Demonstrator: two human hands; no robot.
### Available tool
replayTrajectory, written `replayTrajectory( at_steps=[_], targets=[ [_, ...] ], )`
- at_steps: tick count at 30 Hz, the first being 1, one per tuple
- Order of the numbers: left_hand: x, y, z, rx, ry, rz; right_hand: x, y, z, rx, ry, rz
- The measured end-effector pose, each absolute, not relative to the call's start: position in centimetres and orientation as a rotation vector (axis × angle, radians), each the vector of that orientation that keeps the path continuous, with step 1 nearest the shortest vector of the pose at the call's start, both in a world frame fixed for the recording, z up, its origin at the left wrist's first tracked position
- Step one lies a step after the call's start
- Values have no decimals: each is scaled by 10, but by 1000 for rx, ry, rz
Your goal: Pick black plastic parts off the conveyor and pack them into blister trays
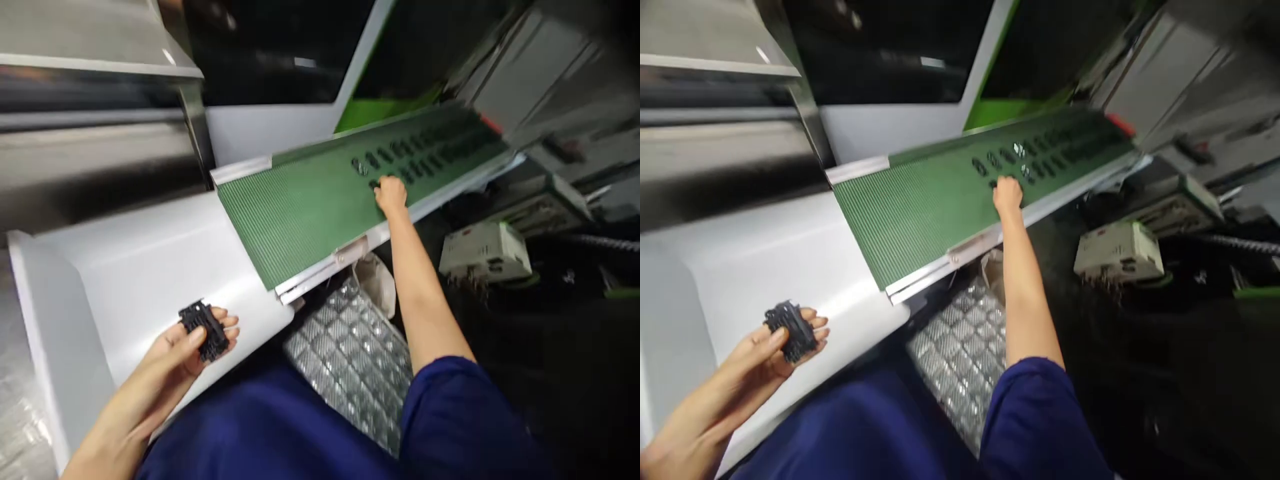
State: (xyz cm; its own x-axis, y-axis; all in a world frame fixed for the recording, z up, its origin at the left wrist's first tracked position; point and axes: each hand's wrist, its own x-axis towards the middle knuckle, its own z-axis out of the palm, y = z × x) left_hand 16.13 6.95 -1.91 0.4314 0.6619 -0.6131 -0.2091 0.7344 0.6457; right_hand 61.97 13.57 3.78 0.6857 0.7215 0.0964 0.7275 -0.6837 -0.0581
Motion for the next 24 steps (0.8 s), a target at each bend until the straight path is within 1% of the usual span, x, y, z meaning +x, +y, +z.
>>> replayTrajectory(
  at_steps=[2, 3, 6, 9, 11, 13, 16, 19, 24],
  targets=[
    [162, 72, -23, 524, 1023, 525, 626, 133, 25, -2800, -1203, -127],
    [162, 73, -26, 527, 1042, 495, 621, 128, 20, -2732, -1210, -140],
    [164, 71, -34, 537, 1046, 438, 562, 94, 15, -2275, -1223, -57],
    [169, 65, -36, 580, 984, 418, 458, 46, 6, -1797, -1317, 347],
    [171, 61, -33, 625, 933, 424, 393, 17, -1, -1632, -1355, 568],
    [170, 58, -29, 655, 874, 461, 345, 0, -5, -1544, -1391, 586],
    [160, 54, -25, 659, 816, 585, 304, -4, -4, -1488, -1411, 471],
    [143, 48, -23, 634, 798, 713, 284, 4, -2, -1471, -1457, 429],
    [114, 40, -26, 570, 808, 860, 278, 9, 0, -1405, -1644, 543]
  ],
)
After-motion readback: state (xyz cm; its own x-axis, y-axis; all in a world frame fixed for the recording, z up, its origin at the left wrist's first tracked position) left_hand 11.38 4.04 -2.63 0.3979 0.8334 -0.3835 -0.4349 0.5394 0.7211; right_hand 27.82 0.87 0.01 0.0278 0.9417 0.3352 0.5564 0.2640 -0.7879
